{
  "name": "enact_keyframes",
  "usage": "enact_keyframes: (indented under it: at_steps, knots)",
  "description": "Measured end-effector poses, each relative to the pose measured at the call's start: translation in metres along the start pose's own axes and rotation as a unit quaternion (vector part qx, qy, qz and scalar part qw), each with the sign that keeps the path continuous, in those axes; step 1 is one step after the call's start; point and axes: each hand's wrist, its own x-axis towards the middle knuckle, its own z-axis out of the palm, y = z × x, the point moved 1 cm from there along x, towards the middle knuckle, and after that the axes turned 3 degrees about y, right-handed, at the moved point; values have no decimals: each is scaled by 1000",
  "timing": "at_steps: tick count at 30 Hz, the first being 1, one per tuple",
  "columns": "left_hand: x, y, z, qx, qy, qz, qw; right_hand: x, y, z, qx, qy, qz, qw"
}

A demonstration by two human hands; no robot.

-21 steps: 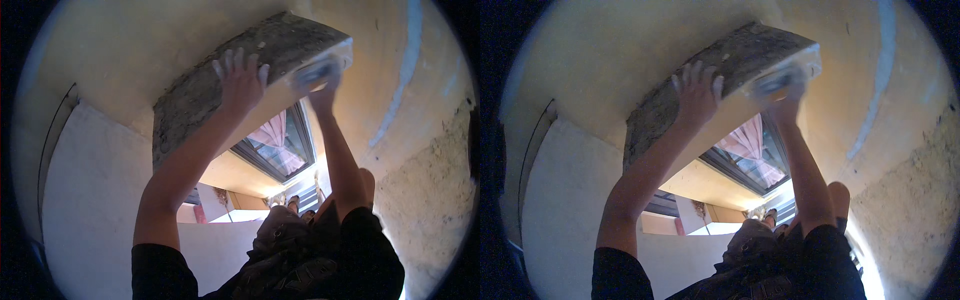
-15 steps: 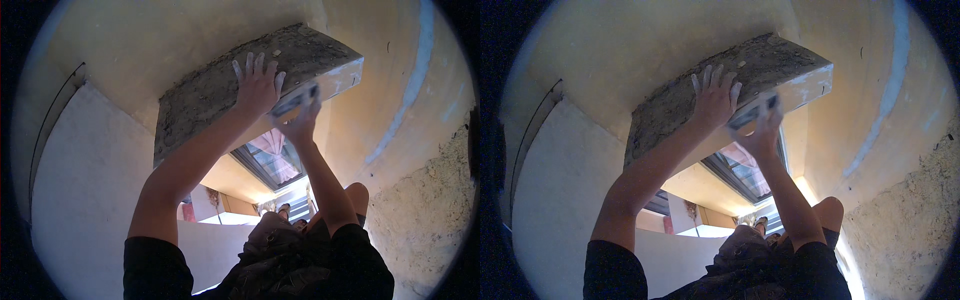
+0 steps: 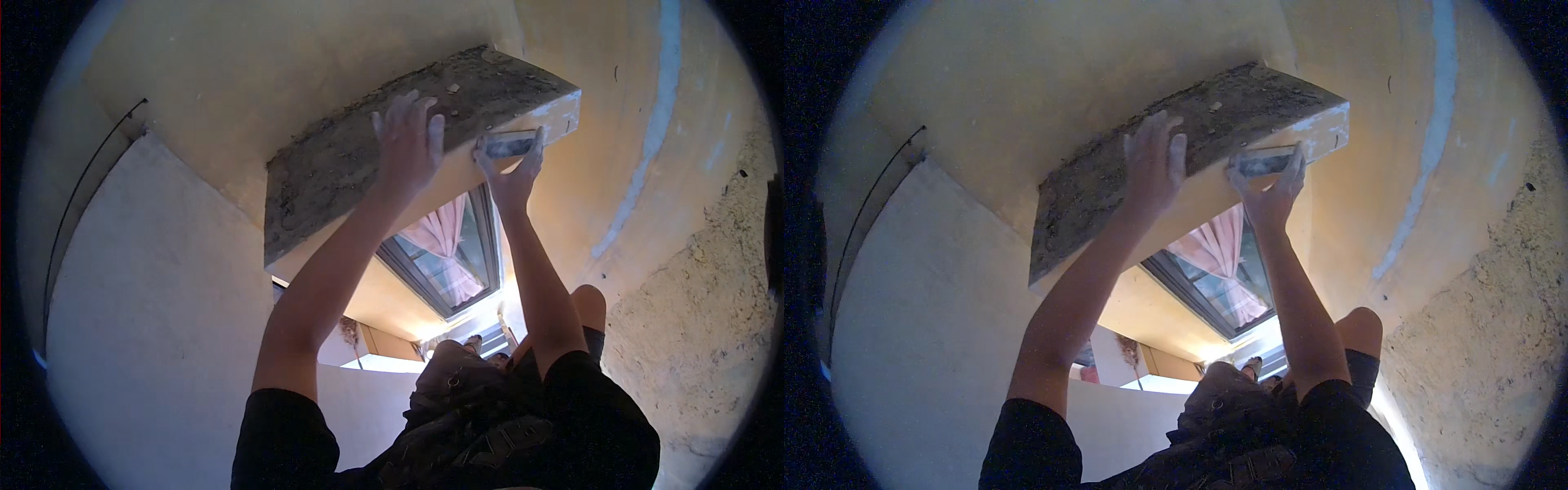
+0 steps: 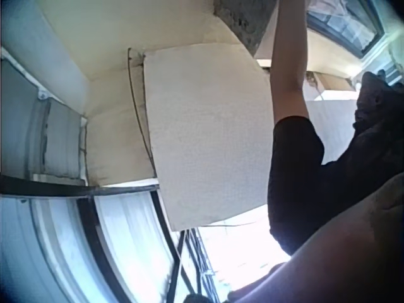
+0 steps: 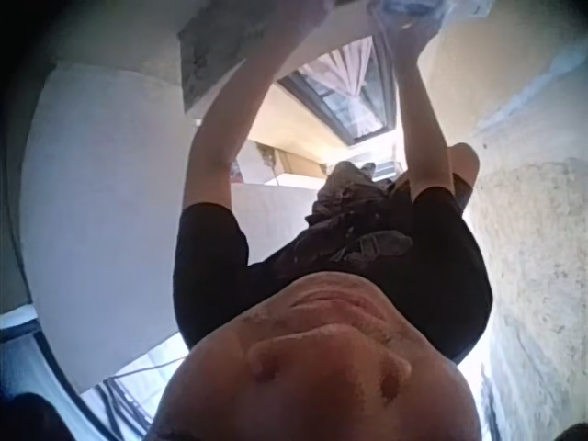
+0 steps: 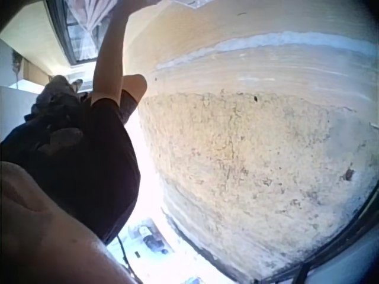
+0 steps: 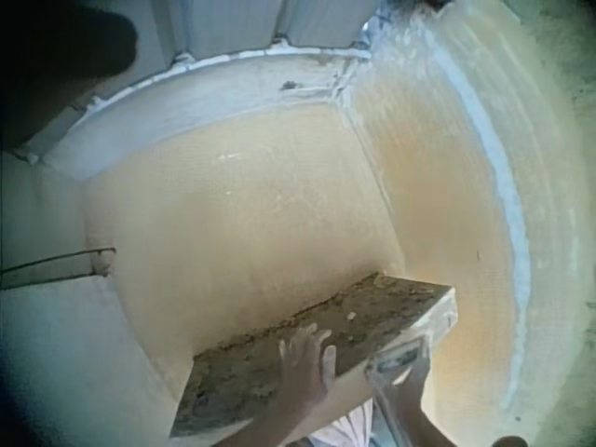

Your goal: The recorder is using a plastering tool to smooth and apply plaster to a wall section above a window.

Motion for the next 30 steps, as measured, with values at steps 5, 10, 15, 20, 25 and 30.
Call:
enact_keyframes:
  at_steps: [5, 10, 15, 20, 25, 30]
  knots:
    - [-22, -37, -53, 220, -24, 94, 971, -43, -60, 6, -58, -102, -150, 982]
    - [-40, -54, -72, 266, -32, 84, 960, -10, -49, 6, 36, -76, 29, 996]
    - [-45, -55, -68, 259, -18, 90, 961, -40, -80, 16, -64, -1, -110, 992]
    - [-44, -54, -67, 281, -8, 88, 955, -15, -27, 10, -36, 34, -5, 999]
    - [-51, -62, -68, 297, 7, 92, 951, -55, -96, 17, -55, -79, -244, 965]
    - [-47, -56, -61, 284, 11, 87, 955, -14, -17, 11, -22, 45, -27, 998]
